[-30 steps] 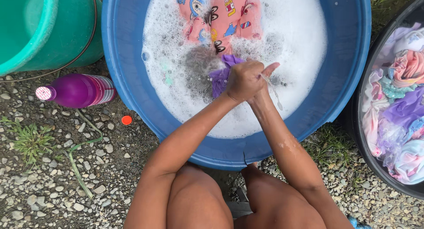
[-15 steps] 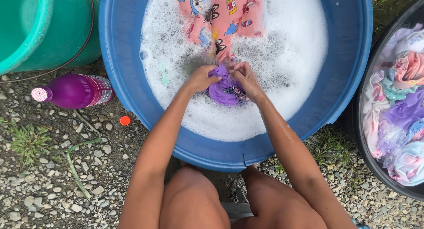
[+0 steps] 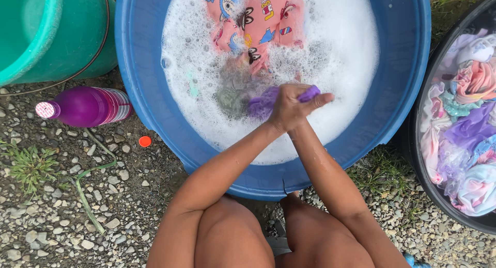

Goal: The person hand washes clothes by scrubbing and wringing garments one by one in a basin filled with soapy water and placing them into an adjacent tub.

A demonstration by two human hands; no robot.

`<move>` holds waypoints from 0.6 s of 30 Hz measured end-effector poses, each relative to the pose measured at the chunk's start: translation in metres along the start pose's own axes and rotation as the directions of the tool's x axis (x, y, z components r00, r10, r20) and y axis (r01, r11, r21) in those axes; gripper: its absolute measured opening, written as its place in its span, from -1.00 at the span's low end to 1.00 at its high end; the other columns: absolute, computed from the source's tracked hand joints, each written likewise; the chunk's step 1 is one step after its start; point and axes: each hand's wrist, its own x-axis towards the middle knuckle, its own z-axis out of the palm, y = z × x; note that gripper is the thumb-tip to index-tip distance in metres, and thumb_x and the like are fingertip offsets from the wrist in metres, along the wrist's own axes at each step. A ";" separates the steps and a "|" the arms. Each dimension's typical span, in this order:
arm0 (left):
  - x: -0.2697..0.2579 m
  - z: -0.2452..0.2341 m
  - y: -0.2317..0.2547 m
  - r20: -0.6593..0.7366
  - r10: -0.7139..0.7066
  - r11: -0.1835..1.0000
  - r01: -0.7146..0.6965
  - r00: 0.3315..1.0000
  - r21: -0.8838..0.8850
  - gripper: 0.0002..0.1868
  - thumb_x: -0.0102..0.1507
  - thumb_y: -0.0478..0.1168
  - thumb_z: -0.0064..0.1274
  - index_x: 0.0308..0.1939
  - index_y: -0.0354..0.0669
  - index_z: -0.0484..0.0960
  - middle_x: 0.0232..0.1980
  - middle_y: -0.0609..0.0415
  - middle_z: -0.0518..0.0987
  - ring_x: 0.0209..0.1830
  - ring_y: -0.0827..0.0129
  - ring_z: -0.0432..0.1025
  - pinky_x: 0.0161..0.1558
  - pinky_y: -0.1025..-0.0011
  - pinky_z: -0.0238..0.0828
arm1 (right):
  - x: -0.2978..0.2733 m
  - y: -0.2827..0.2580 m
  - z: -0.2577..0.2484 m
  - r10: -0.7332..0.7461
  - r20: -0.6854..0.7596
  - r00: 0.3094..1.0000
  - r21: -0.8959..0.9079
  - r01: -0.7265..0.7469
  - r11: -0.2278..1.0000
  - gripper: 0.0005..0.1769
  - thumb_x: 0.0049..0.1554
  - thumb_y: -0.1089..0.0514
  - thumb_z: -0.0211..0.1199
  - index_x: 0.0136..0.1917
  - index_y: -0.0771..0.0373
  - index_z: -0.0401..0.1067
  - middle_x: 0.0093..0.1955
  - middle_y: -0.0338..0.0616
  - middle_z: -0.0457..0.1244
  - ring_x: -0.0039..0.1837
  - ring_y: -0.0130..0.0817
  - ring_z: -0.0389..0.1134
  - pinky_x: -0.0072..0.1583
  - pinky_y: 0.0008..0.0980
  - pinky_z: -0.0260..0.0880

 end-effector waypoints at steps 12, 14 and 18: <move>0.014 -0.003 -0.024 -0.101 0.200 0.909 -0.145 0.975 0.391 -0.40 0.53 0.01 -0.20 -0.56 -0.24 0.45 -0.60 -0.14 0.38 -0.60 -0.03 0.36 -0.34 0.09 0.29 | 0.015 -0.009 0.029 0.017 -0.546 0.838 -0.696 -0.465 0.548 -0.68 0.28 -0.10 0.03 -0.17 0.13 0.33 -0.27 -0.28 0.19 -0.23 -0.46 0.24 -0.16 -0.43 0.35; 0.047 -0.041 -0.047 -0.286 0.089 0.827 0.090 0.954 0.555 -0.39 0.49 0.03 -0.25 -0.56 -0.25 0.52 -0.62 -0.16 0.43 -0.64 -0.01 0.40 -0.54 0.16 0.20 | 0.019 -0.018 0.063 0.035 -0.596 0.802 -0.691 -0.534 0.486 -0.66 0.30 -0.07 0.15 -0.27 0.07 0.27 -0.37 -0.35 0.12 -0.34 -0.51 0.13 -0.28 -0.46 0.22; 0.051 -0.121 -0.043 -0.516 -0.129 0.969 0.218 0.847 0.116 -0.28 0.51 0.16 -0.38 -0.57 -0.20 0.51 -0.57 0.10 0.52 -0.60 0.38 0.38 -0.43 0.37 0.34 | 0.048 -0.078 0.096 -0.307 -0.430 0.849 -0.895 -0.445 0.023 -0.58 0.26 0.05 0.33 -0.36 0.09 0.24 -0.42 -0.37 0.07 -0.39 -0.60 -0.02 -0.34 -0.51 -0.01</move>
